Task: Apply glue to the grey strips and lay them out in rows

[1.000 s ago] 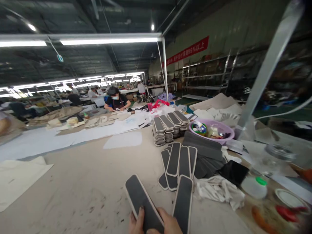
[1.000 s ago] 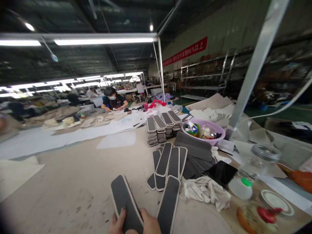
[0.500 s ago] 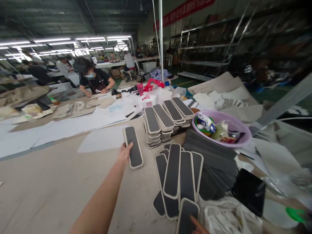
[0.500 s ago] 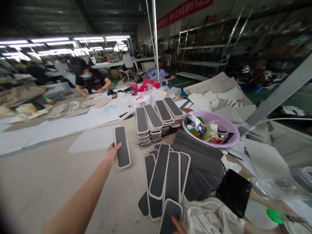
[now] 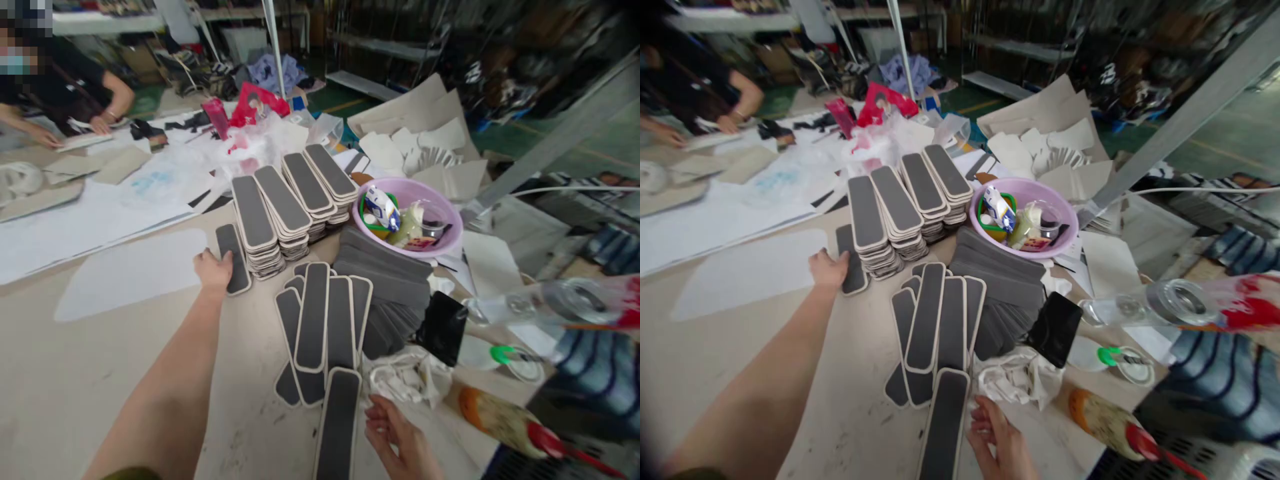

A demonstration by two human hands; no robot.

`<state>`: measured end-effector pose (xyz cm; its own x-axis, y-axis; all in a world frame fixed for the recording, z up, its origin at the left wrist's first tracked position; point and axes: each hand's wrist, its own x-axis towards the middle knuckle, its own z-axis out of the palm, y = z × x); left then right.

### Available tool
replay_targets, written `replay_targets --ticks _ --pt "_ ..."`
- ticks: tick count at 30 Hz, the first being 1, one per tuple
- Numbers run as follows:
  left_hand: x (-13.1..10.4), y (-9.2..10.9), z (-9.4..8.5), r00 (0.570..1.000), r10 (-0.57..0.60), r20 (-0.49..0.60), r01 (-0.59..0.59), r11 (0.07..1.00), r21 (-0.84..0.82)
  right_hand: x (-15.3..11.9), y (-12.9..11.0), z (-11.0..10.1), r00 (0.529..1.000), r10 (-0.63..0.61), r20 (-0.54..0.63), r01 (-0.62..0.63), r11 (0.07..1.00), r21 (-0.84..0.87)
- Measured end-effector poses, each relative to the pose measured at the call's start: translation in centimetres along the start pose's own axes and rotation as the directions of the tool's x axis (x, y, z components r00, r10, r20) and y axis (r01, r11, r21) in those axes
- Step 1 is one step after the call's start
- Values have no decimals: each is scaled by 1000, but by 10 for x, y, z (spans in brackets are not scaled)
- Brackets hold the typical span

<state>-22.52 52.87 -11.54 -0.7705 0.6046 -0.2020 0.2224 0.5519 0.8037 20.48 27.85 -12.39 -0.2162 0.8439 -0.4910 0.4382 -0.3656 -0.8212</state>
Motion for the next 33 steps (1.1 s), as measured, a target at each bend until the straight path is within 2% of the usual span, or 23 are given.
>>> replay_targets --ticks 2,4,7,9,11,13,15,18,20,22,24,25,28,31,33 --pt "-33 -20 -8 1000 27 -6 -27 998 54 1 -9 7 1000 -9 -9 9 1000 -2" --pt "-86 -48 -15 999 39 30 -41 997 61 4 -14 16 999 27 -28 -27 1000 3" --pt "-177 -88 -16 960 -23 278 39 998 -52 7 -18 32 995 77 -68 -79 996 -27" --pt "-224 -102 -11 944 -21 330 60 993 -106 8 -21 39 990 76 -116 -88 990 -107" --pt "-249 -100 -3 931 8 365 42 991 -128 9 -23 42 985 54 -167 -88 974 -208" --pt "-253 -88 5 916 40 399 -13 998 -69 9 -25 45 977 29 -210 -90 953 -288" --pt "-246 -71 10 901 42 431 -78 995 67 7 -25 49 973 5 -230 -86 936 -341" --pt "-231 -51 14 883 2 470 -138 957 254 0 -29 52 983 16 -184 -79 937 -340" --pt "-225 -44 14 878 -21 477 -150 936 318 -4 -38 46 992 3 -123 -41 952 -303" --pt "-224 -40 14 885 -33 464 -149 925 349 0 -54 30 989 -90 -115 52 953 -300" --pt "-226 -37 15 893 -43 448 -149 912 383 15 -72 10 960 -207 -187 129 924 -360" --pt "-227 -36 15 896 -48 441 -146 906 396 27 -80 1 940 -240 -243 125 904 -409" --pt "-232 -30 18 902 -76 425 -115 906 407 71 -95 -13 911 -248 -331 71 882 -466" --pt "-236 -25 24 898 -110 425 -61 928 369 105 -98 -3 905 -222 -362 23 876 -481" --pt "-239 -24 28 896 -138 422 -7 946 323 114 -97 11 905 -197 -377 -10 877 -481"
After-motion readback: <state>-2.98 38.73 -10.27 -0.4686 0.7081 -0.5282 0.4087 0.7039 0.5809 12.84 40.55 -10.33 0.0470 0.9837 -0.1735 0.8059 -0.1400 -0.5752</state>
